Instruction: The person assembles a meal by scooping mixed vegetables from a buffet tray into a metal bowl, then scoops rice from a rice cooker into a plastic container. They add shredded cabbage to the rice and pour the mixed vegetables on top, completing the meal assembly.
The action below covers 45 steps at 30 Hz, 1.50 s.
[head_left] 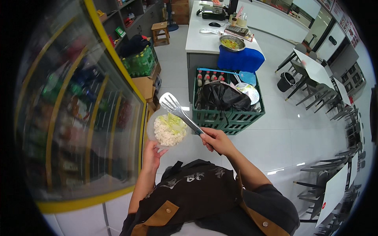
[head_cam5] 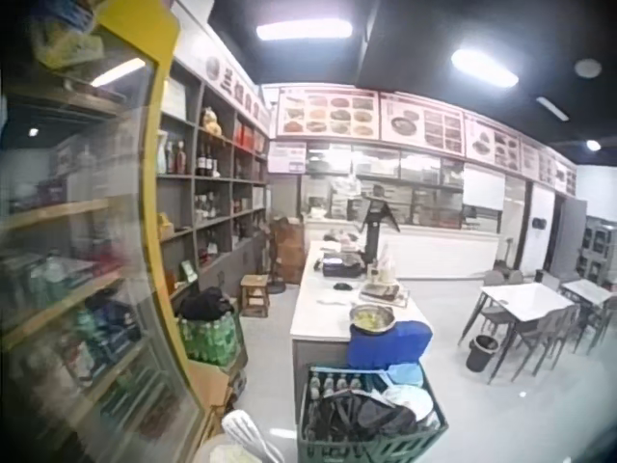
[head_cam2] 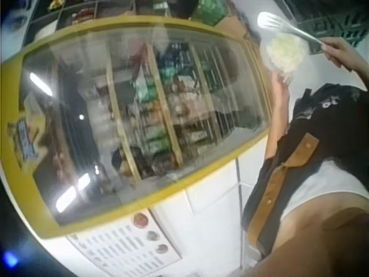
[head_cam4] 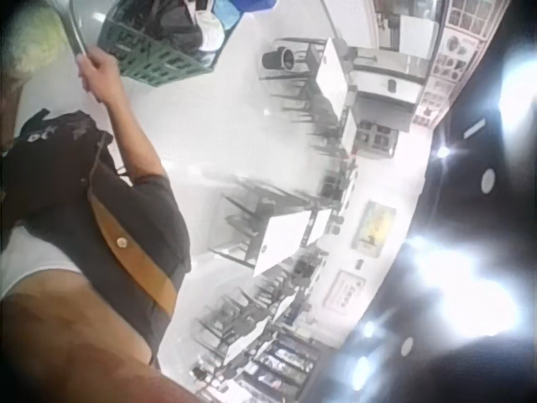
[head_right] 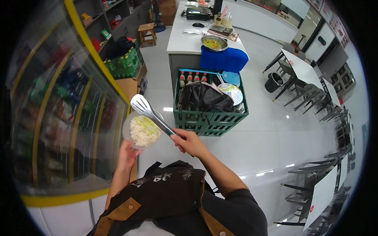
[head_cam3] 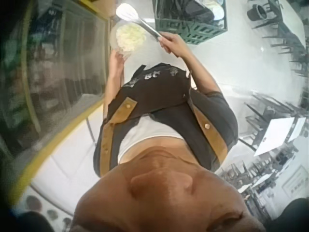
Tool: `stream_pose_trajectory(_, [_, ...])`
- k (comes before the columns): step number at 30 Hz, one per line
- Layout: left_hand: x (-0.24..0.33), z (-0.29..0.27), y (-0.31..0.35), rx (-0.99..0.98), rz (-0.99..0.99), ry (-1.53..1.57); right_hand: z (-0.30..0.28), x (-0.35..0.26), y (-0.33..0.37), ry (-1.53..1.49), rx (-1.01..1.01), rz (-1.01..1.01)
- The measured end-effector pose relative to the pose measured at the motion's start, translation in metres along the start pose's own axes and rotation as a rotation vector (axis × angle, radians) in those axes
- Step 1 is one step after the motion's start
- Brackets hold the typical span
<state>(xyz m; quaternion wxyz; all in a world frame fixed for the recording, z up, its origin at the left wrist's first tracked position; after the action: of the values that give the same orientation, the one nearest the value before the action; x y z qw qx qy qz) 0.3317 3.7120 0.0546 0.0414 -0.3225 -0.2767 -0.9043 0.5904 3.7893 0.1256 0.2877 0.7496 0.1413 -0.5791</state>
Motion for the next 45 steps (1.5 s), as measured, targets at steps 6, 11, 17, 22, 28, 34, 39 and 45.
stream_pose_trajectory(6, [0.082, 0.071, -0.159, -0.171, 0.019, -0.104, -0.029, -0.023, -0.144, -0.087, 0.214, -0.047])
stream_pose_trajectory(11, [0.126, 0.153, -0.310, -0.307, -0.091, -0.187, -0.061, -0.043, -0.213, -0.224, 0.491, 0.017])
stream_pose_trajectory(17, [0.125, 0.276, -0.457, -0.437, -0.253, -0.352, -0.098, -0.048, -0.248, -0.205, 0.813, 0.081])
stream_pose_trajectory(22, [0.097, 0.348, -0.553, -0.472, -0.357, -0.427, -0.150, -0.039, -0.278, -0.211, 1.069, 0.102])
stream_pose_trajectory(28, [0.071, 0.388, -0.632, -0.625, -0.468, -0.576, -0.230, -0.032, -0.310, -0.196, 1.327, 0.218])
stream_pose_trajectory(34, [0.124, 0.460, -0.691, -0.947, 0.321, -1.610, -0.254, -0.029, -0.330, -0.105, 1.538, 0.506])
stream_pose_trajectory(39, [0.037, 0.582, -0.691, -1.287, -0.152, -1.339, -0.284, -0.043, -0.352, 0.836, 1.559, 0.879])
stream_pose_trajectory(45, [-0.089, 0.614, -0.672, -1.279, -0.931, -1.467, -0.370, -0.087, -0.399, 1.422, 1.139, 1.150])
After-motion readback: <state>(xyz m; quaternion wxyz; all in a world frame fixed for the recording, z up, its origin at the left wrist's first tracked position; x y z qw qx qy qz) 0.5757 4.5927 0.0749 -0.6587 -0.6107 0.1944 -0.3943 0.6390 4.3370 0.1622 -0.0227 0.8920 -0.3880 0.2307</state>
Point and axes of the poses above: each hand's wrist, its own y-axis away from the middle knuckle, its own z-axis out of the palm, x = y × z, the point moved 3 cm from there along -y, towards the middle knuckle, and after that the axes turned 14 degrees about y, right-handed, at the moved point
